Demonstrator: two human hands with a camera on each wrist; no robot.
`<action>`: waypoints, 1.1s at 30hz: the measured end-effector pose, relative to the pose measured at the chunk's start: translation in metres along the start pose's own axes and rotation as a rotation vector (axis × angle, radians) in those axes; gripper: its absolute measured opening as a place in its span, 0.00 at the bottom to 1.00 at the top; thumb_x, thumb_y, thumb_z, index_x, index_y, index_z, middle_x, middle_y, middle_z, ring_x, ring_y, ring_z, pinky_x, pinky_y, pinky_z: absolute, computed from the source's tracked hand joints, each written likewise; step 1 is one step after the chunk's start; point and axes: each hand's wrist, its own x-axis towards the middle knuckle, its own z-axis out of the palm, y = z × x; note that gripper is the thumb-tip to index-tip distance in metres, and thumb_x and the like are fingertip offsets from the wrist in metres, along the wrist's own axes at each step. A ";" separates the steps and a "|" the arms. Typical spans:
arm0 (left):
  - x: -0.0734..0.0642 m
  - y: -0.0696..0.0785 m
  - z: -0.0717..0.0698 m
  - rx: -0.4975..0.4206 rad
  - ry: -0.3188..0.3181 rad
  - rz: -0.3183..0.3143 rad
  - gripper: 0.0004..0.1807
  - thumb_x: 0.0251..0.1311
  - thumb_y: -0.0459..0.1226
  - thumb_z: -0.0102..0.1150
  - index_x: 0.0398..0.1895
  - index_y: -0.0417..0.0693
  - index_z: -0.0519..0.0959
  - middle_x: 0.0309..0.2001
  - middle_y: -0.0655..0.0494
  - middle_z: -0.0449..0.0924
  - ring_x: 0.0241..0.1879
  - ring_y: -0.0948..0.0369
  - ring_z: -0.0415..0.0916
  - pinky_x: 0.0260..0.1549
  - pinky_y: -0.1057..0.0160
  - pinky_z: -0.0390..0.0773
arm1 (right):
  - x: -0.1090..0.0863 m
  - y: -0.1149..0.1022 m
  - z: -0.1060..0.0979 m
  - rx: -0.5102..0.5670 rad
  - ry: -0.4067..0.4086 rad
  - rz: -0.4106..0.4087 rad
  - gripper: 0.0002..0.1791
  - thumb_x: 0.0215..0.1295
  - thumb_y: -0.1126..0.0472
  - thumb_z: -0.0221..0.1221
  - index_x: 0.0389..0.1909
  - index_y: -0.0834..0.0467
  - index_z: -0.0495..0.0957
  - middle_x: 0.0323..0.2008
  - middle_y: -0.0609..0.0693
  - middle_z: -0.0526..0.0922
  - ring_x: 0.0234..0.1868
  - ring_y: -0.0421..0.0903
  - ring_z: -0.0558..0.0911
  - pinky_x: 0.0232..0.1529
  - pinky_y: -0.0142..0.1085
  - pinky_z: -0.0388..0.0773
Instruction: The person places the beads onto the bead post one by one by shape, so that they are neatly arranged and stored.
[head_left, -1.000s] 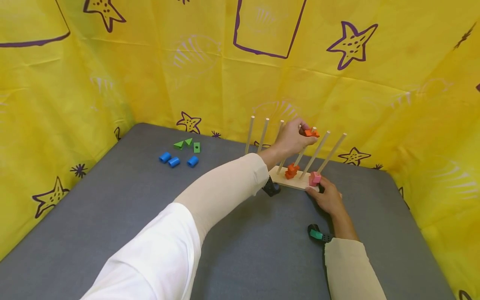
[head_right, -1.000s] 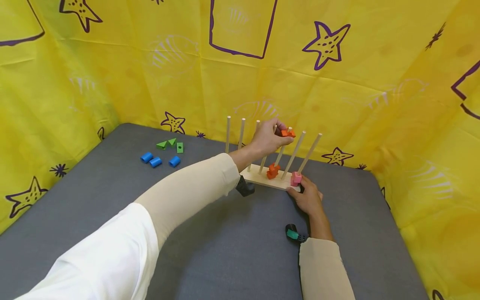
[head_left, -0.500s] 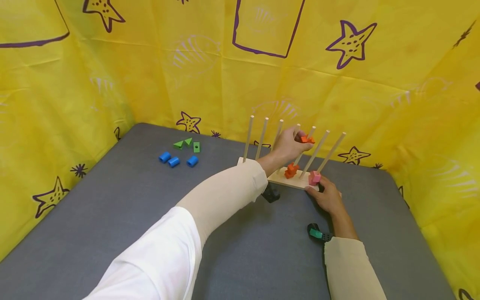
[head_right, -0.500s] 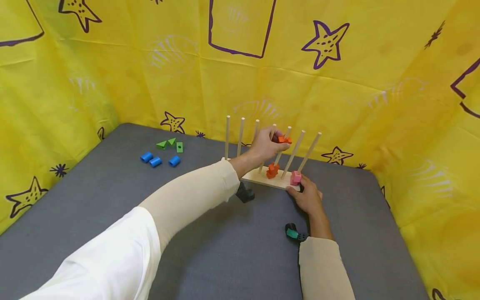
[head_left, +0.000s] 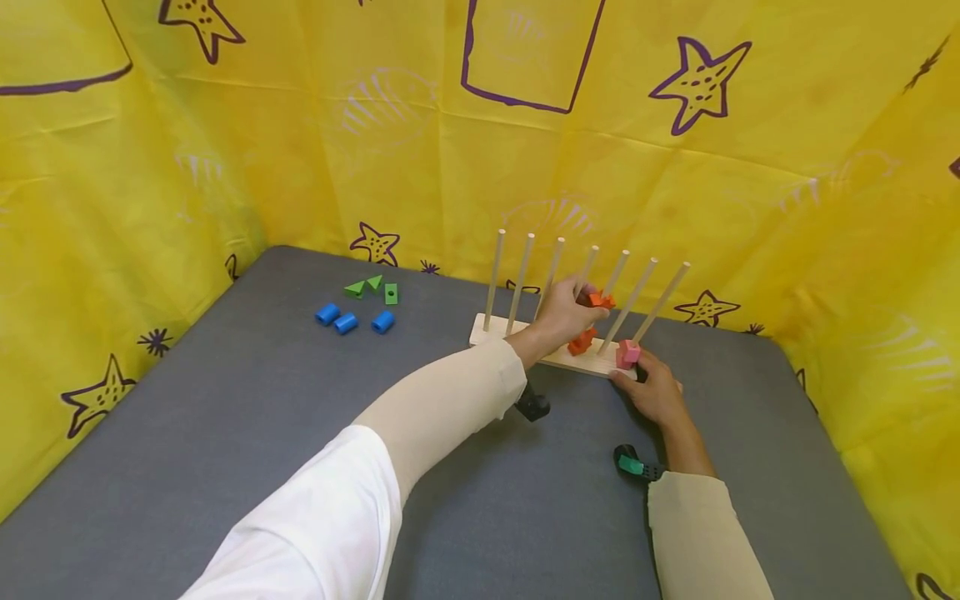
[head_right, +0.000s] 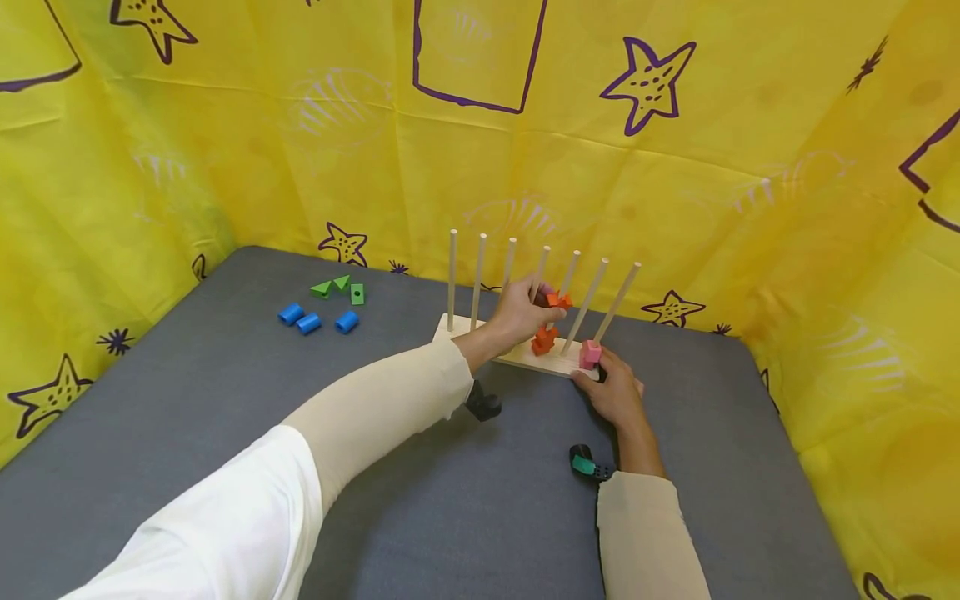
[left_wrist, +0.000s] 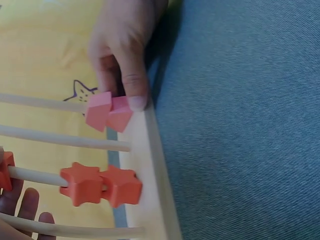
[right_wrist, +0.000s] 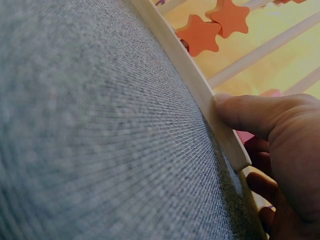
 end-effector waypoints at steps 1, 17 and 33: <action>-0.001 -0.002 0.000 -0.002 0.000 -0.001 0.15 0.52 0.31 0.72 0.38 0.44 0.74 0.33 0.55 0.76 0.32 0.62 0.76 0.28 0.69 0.78 | 0.000 0.000 0.000 -0.001 0.002 -0.006 0.27 0.65 0.55 0.62 0.60 0.65 0.71 0.62 0.67 0.69 0.62 0.68 0.65 0.53 0.67 0.50; -0.004 -0.030 0.001 0.052 0.013 -0.012 0.12 0.52 0.31 0.72 0.34 0.45 0.76 0.30 0.57 0.76 0.33 0.62 0.74 0.32 0.67 0.77 | -0.001 -0.001 0.001 -0.013 -0.001 0.005 0.28 0.65 0.54 0.62 0.61 0.65 0.71 0.63 0.67 0.67 0.63 0.68 0.64 0.54 0.67 0.50; -0.019 -0.042 -0.007 0.113 0.036 -0.030 0.20 0.54 0.33 0.70 0.51 0.44 0.78 0.50 0.50 0.80 0.50 0.55 0.74 0.45 0.60 0.75 | 0.000 0.000 -0.001 -0.018 -0.016 0.018 0.30 0.66 0.53 0.61 0.63 0.65 0.69 0.65 0.67 0.66 0.64 0.68 0.63 0.55 0.68 0.49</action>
